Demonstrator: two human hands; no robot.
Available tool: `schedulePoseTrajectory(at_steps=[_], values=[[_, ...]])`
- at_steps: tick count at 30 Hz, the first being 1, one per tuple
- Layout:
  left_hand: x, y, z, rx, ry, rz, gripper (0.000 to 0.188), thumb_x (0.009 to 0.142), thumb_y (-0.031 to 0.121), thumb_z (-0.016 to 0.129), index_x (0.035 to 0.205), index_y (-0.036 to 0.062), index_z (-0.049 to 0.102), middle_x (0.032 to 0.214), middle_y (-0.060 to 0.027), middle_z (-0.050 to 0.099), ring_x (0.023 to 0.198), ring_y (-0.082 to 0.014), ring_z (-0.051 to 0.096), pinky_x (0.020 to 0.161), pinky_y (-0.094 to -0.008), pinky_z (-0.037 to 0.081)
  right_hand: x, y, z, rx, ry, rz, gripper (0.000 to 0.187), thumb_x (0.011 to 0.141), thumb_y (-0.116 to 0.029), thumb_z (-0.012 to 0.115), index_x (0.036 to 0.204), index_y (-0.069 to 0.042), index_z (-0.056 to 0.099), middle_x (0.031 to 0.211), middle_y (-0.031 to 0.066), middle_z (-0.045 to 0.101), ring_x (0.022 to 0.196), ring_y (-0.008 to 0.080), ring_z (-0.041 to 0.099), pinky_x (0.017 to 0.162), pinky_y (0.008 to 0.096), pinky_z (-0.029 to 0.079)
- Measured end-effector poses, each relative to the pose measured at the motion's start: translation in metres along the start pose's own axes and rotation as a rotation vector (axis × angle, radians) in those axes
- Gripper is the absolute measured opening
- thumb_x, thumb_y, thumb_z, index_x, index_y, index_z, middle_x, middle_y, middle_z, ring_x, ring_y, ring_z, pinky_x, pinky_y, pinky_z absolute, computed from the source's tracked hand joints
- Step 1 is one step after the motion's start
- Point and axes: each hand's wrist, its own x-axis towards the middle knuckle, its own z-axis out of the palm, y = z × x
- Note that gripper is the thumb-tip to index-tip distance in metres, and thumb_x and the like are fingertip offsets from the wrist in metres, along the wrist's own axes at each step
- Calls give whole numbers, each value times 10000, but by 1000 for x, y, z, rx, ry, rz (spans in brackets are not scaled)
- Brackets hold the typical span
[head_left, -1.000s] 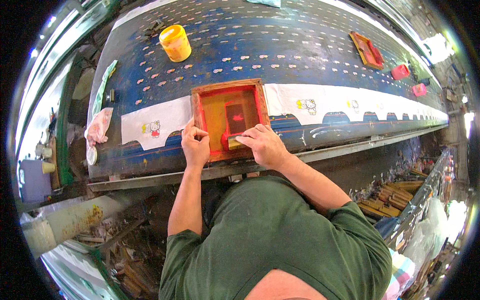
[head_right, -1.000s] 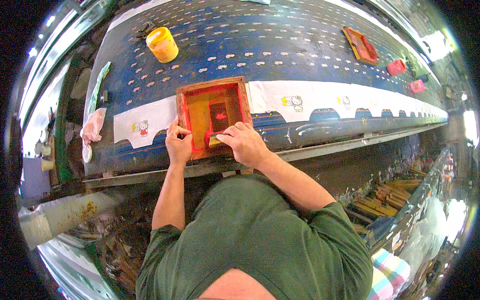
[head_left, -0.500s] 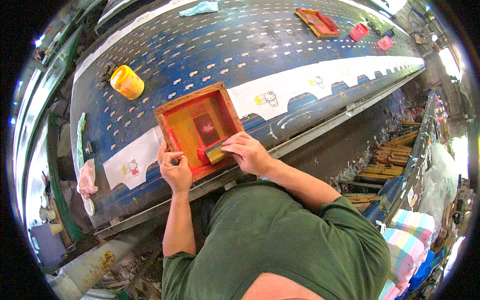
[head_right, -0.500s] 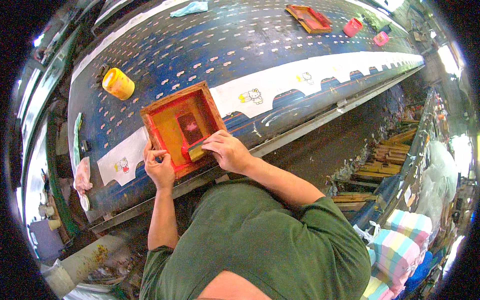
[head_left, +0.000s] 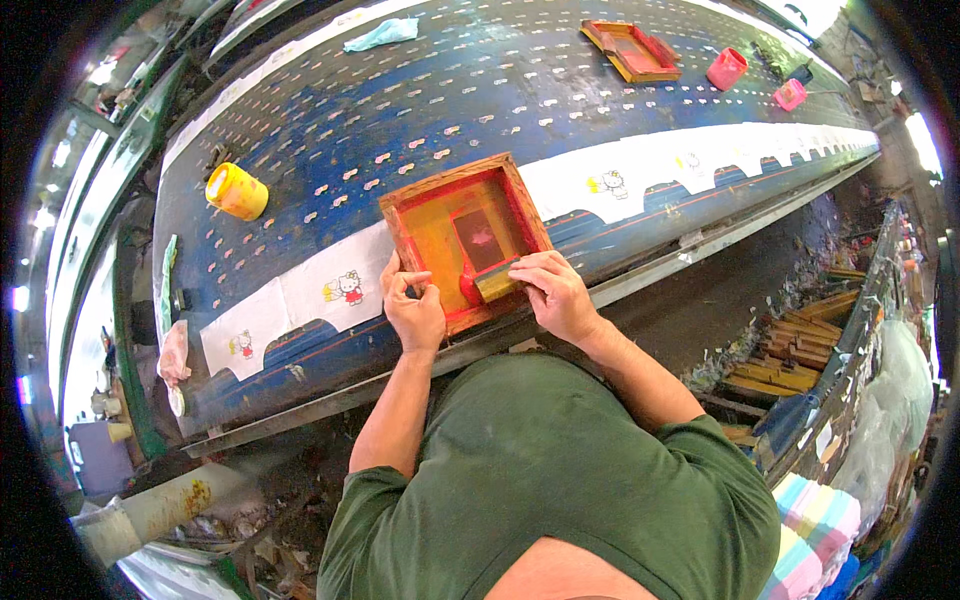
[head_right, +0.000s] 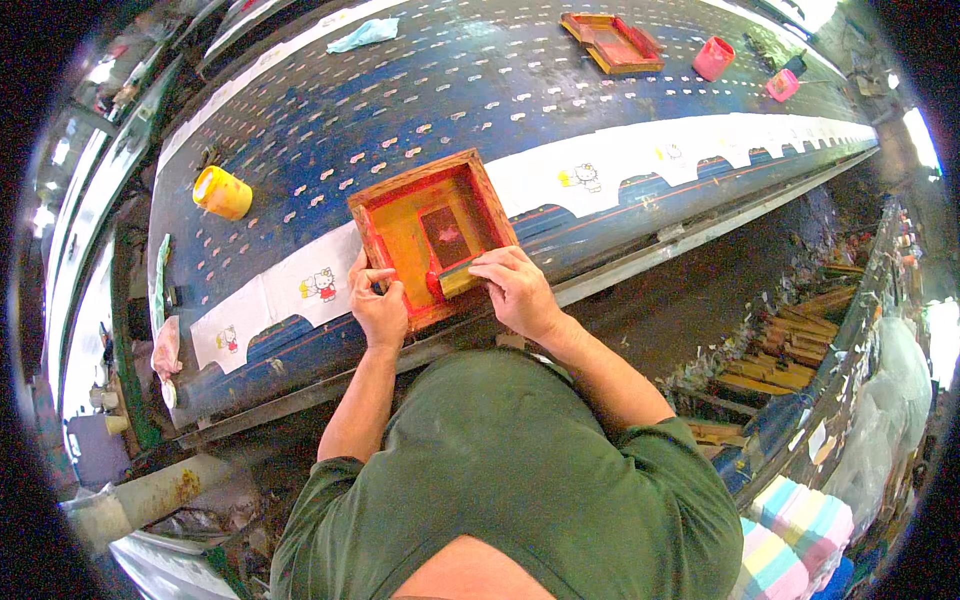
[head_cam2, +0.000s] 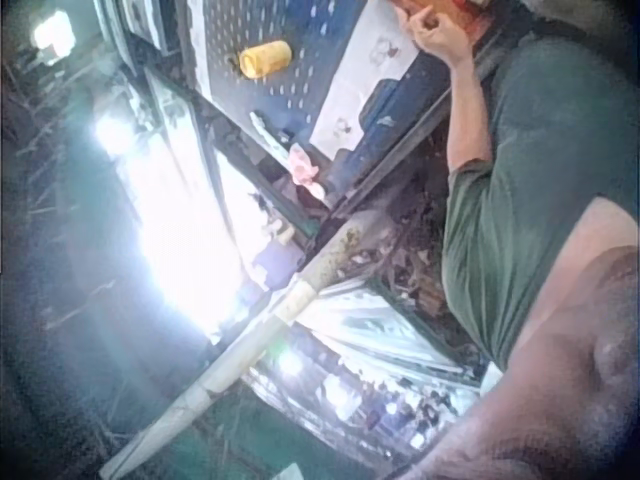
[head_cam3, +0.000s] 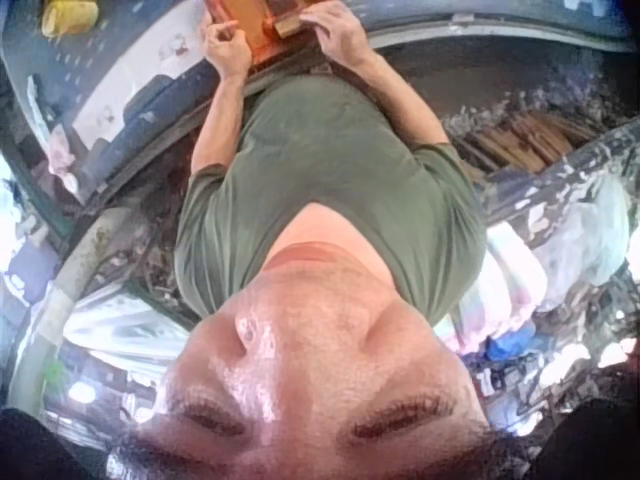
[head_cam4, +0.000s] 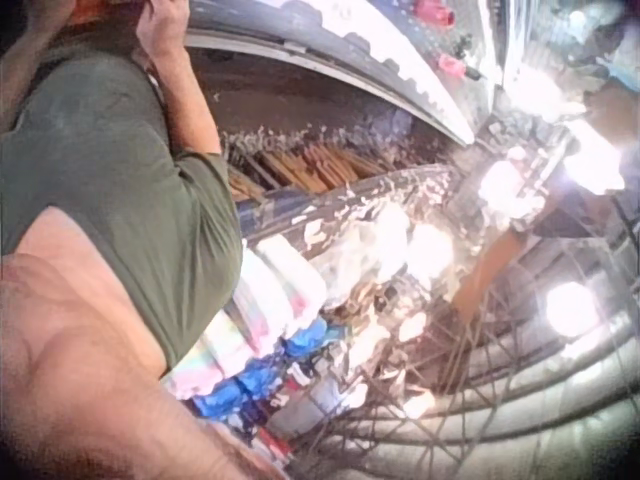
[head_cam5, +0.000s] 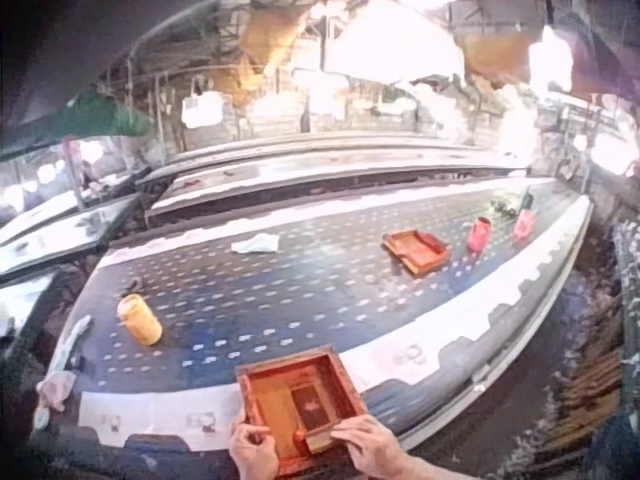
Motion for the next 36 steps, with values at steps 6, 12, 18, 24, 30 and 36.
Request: schedulePoseTrajectory(at_steps=[6, 12, 18, 24, 30, 36], values=[[-5, -19, 20, -180, -2, -123, 194, 828, -154, 700, 934, 8, 684, 1704, -313, 530, 1551, -368, 571, 1242, -449, 471, -2, 30, -18, 127, -43, -44, 321, 849, 115, 790, 1134, -31, 804, 1202, 119, 804, 1173, 344, 754, 1042, 455, 619], [-8, 2, 25, -380, -38, -278, 285, 820, -224, 674, 975, 13, 643, 1783, -295, 431, 1609, -340, 507, 1239, -383, 457, 3, 40, -24, 142, -53, -50, 291, 877, 63, 792, 1149, -39, 806, 1178, 116, 802, 1157, 344, 745, 1027, 456, 627], [-9, -8, 29, -450, -16, -241, 261, 815, -208, 695, 939, 18, 655, 1776, -292, 446, 1600, -319, 513, 1214, -363, 461, 7, 33, -27, 143, -54, -17, 331, 841, 128, 794, 1135, -24, 804, 1179, 133, 812, 1143, 336, 762, 1028, 437, 626], [-9, -19, 32, -298, -3, -248, 207, 829, -161, 710, 900, 29, 671, 1727, -281, 517, 1492, -280, 601, 1135, -346, 499, 8, 29, -26, 87, -73, 18, 327, 852, 88, 789, 1153, -39, 799, 1180, 129, 805, 1160, 351, 744, 1038, 452, 621], [-10, -10, 33, -137, -10, -226, 172, 811, -118, 715, 875, 40, 691, 1680, -279, 577, 1447, -303, 634, 1152, -376, 501, 12, 17, -28, -2, -87, 65, 339, 849, 95, 775, 1160, -36, 799, 1184, 132, 804, 1165, 356, 739, 1047, 456, 614], [-10, -7, 33, -134, -1, -160, 129, 810, -86, 726, 861, 30, 705, 1651, -266, 611, 1389, -317, 655, 1098, -377, 508, 15, 13, -30, -54, -125, 45, 338, 857, 106, 768, 1167, -24, 798, 1190, 125, 808, 1158, 356, 750, 1042, 460, 610]])
